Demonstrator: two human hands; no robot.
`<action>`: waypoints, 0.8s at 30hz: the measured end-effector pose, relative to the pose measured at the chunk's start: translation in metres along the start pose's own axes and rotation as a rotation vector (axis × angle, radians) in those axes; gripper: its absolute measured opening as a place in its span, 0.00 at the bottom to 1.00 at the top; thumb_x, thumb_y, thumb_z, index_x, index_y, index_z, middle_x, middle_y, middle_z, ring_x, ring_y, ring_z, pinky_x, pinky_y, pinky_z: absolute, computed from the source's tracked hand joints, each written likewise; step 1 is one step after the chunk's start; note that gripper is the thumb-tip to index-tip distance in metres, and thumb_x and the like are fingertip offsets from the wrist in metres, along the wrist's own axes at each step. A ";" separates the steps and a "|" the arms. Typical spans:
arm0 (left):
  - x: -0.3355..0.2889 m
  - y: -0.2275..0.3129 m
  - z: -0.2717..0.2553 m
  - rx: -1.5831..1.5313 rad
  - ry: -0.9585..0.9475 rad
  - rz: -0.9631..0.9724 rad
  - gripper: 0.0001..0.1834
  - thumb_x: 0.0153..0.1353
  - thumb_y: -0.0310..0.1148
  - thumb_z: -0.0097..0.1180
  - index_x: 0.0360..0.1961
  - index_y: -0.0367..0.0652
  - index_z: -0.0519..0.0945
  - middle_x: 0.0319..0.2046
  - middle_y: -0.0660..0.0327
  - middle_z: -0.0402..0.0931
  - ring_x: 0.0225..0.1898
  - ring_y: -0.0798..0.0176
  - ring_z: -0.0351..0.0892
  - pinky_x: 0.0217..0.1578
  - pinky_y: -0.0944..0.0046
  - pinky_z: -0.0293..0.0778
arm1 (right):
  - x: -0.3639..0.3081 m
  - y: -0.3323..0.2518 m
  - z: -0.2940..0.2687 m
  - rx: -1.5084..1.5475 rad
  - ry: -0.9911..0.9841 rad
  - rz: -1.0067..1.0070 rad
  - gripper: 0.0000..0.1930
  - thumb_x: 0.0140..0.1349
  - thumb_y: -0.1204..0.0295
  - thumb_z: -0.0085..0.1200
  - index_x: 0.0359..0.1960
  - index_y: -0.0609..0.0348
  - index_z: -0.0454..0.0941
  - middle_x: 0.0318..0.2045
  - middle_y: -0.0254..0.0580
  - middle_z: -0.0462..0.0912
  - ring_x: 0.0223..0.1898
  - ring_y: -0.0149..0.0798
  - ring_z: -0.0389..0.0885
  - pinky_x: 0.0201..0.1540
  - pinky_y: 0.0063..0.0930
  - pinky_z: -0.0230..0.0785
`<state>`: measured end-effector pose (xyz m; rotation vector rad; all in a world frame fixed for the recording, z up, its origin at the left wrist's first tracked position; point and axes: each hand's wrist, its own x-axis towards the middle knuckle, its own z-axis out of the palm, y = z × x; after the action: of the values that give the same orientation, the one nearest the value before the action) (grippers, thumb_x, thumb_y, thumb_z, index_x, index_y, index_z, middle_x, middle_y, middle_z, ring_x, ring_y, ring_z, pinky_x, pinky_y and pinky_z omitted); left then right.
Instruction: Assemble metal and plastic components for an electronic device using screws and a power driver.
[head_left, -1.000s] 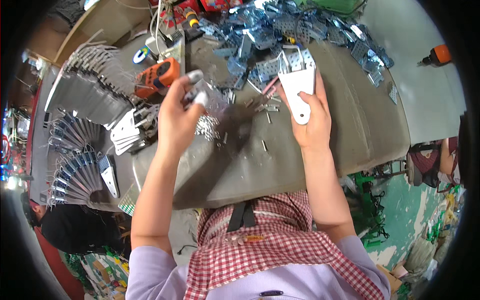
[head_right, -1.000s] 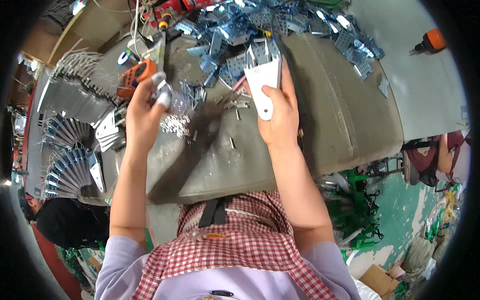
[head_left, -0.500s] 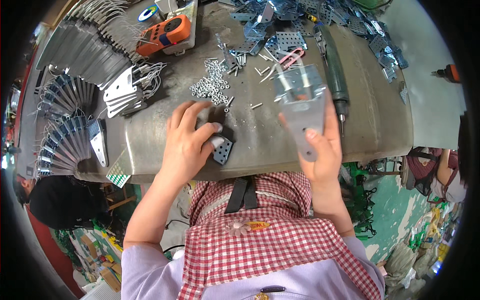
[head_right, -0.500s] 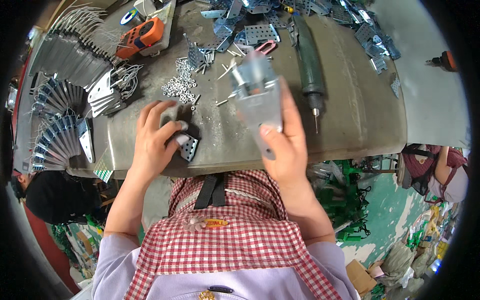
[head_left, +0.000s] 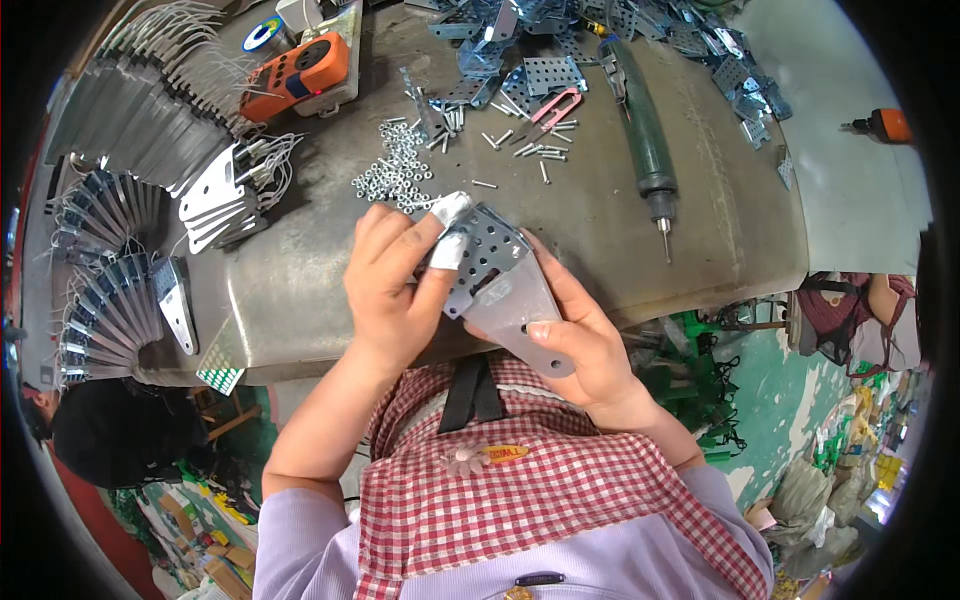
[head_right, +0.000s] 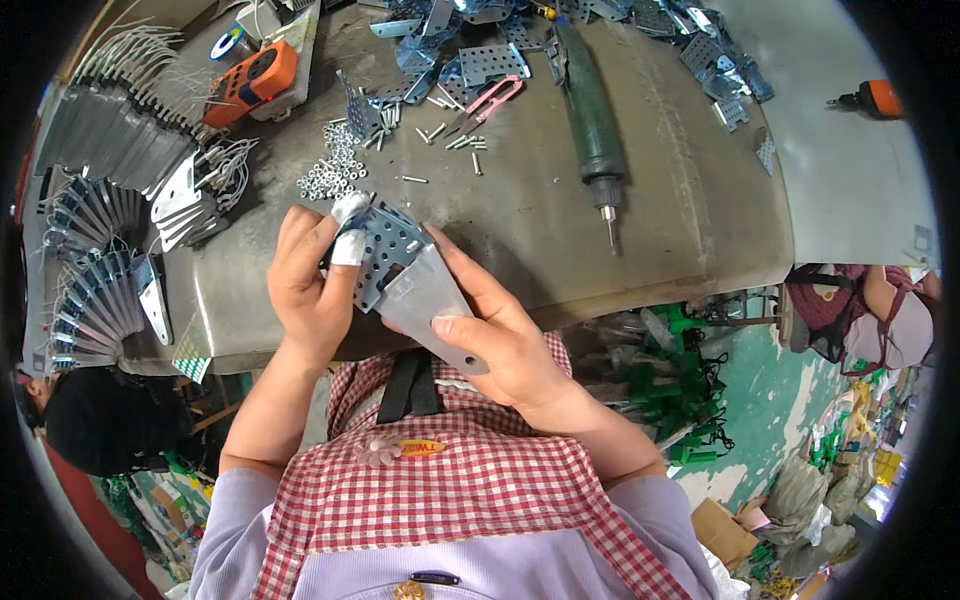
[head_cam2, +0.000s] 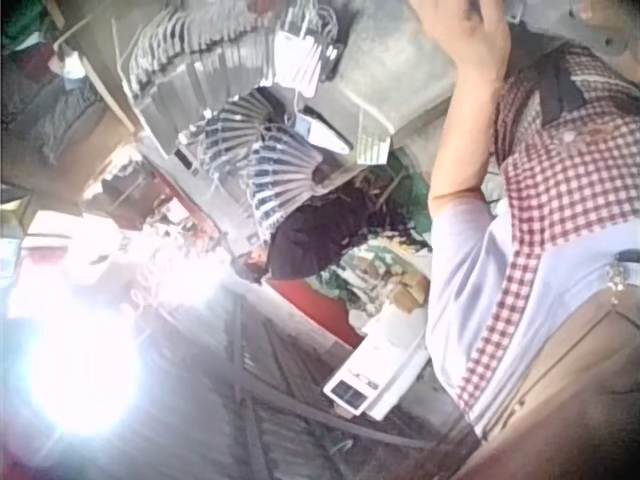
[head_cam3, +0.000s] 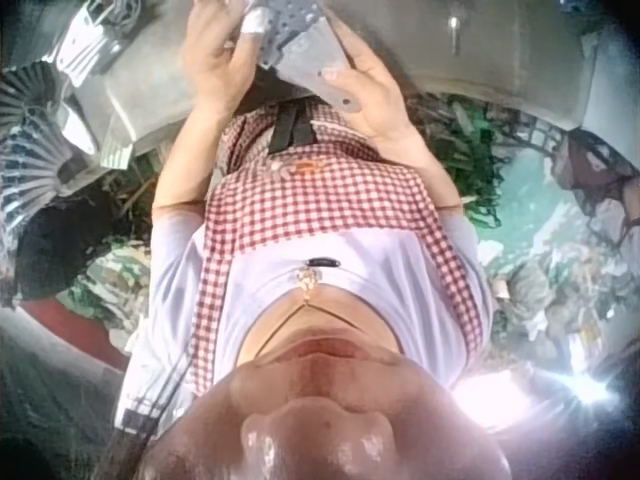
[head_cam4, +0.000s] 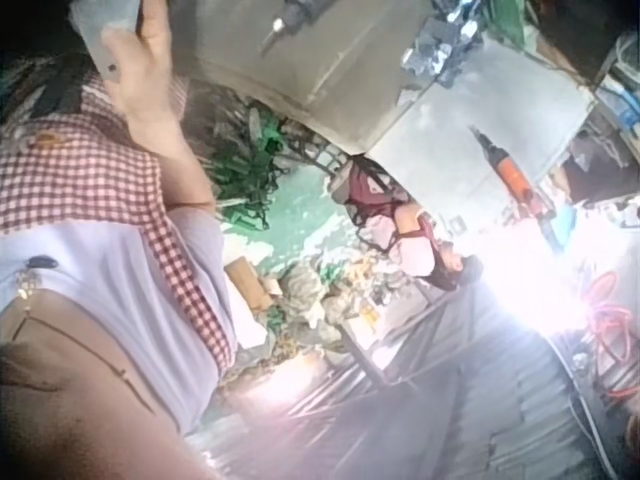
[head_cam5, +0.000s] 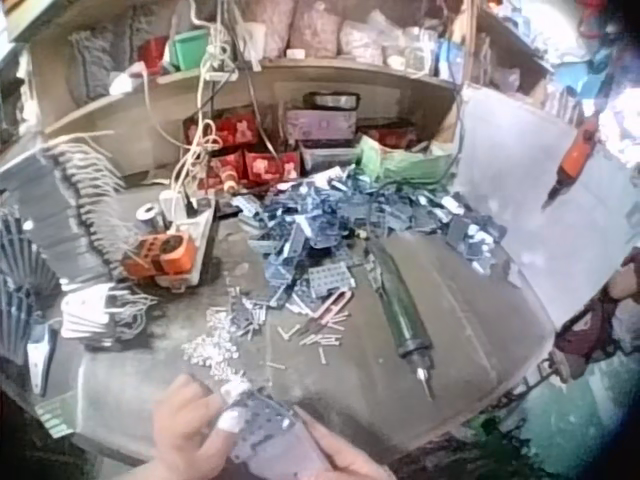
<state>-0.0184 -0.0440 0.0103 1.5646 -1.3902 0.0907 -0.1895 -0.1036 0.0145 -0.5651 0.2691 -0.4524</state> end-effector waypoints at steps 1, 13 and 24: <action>0.003 -0.002 -0.003 -0.002 0.003 -0.003 0.14 0.38 0.21 0.58 0.31 0.35 0.77 0.20 0.59 0.65 0.24 0.57 0.64 0.27 0.63 0.63 | 0.000 0.000 0.000 0.058 -0.023 0.012 0.34 0.53 0.80 0.42 0.64 0.61 0.45 0.58 0.47 0.60 0.58 0.42 0.63 0.58 0.40 0.58; 0.002 0.026 0.011 -0.140 -0.243 -0.227 0.12 0.48 0.31 0.58 0.31 0.38 0.69 0.23 0.55 0.66 0.27 0.50 0.68 0.29 0.57 0.65 | 0.000 0.009 -0.008 -1.131 0.141 -0.478 0.30 0.54 0.83 0.41 0.62 0.63 0.52 0.58 0.54 0.60 0.60 0.45 0.60 0.59 0.32 0.54; 0.003 0.018 -0.012 -0.689 -0.581 -0.693 0.08 0.60 0.31 0.47 0.29 0.38 0.70 0.25 0.67 0.67 0.30 0.75 0.63 0.33 0.72 0.64 | 0.066 -0.122 -0.075 -2.290 0.698 -0.574 0.25 0.49 0.72 0.55 0.52 0.57 0.69 0.42 0.50 0.71 0.42 0.50 0.69 0.46 0.38 0.63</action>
<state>-0.0252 -0.0354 0.0290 1.4135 -1.0263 -1.2110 -0.2006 -0.2611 0.0148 -2.7751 1.3468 -0.7482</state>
